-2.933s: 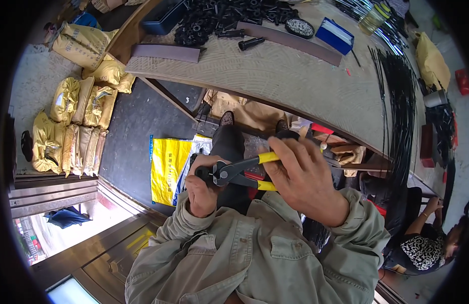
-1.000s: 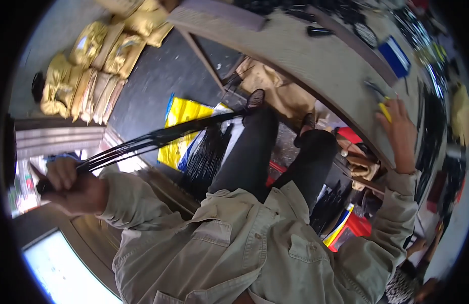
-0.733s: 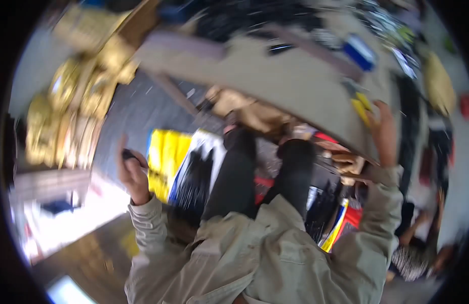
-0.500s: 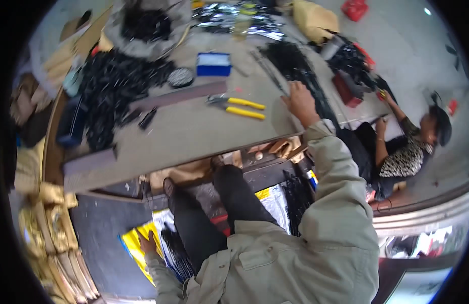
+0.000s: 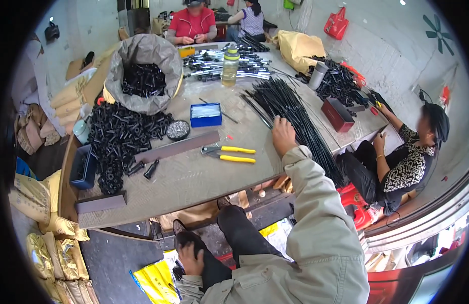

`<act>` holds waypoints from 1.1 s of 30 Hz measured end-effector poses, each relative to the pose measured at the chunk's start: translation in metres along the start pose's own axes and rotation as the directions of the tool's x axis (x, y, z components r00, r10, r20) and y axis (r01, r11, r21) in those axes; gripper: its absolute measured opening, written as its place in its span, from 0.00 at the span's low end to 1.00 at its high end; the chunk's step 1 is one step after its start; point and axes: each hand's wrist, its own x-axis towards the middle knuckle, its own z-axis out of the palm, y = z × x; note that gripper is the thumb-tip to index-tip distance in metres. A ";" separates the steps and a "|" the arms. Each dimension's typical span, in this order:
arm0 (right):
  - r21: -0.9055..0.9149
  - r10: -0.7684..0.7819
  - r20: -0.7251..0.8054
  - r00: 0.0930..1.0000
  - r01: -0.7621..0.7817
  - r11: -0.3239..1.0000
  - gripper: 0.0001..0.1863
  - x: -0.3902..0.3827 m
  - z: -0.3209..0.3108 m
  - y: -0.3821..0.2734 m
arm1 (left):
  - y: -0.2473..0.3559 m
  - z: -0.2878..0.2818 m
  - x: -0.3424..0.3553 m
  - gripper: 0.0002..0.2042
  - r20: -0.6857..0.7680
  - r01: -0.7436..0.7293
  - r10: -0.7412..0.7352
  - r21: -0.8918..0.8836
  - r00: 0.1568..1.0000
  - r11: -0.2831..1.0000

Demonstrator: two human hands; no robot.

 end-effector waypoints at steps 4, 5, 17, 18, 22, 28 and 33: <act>-0.042 0.001 0.122 0.993 0.004 0.999 0.14 -0.006 -0.003 0.001 | 0.018 0.016 -0.006 0.22 0.158 0.033 -0.039 0.043 0.987 0.999; -0.007 -0.055 0.099 0.994 0.056 0.998 0.15 -0.007 -0.003 0.002 | 0.019 0.019 -0.006 0.19 0.132 0.008 -0.017 0.067 0.991 0.998; 0.056 0.154 -0.057 0.986 -0.151 0.987 0.17 0.016 0.003 0.012 | 0.015 0.028 -0.004 0.15 0.112 -0.020 -0.001 0.187 0.994 0.982; -0.004 0.216 -0.019 0.976 -0.216 0.976 0.17 0.017 0.006 0.013 | 0.016 0.028 -0.004 0.15 0.121 -0.018 -0.005 0.191 0.993 0.981; -0.092 0.267 0.005 0.964 -0.265 0.960 0.15 0.019 0.016 0.017 | 0.017 0.026 -0.003 0.14 0.127 -0.018 -0.007 0.200 0.992 0.980; -0.063 0.050 -0.199 0.979 -0.064 0.996 0.06 0.019 0.007 0.012 | 0.017 0.029 -0.002 0.13 0.127 -0.017 -0.009 0.202 0.992 0.979; 0.132 0.242 0.114 0.964 -0.256 0.958 0.06 0.025 -0.013 -0.002 | 0.014 0.032 -0.002 0.13 0.105 -0.018 0.000 0.173 0.994 0.985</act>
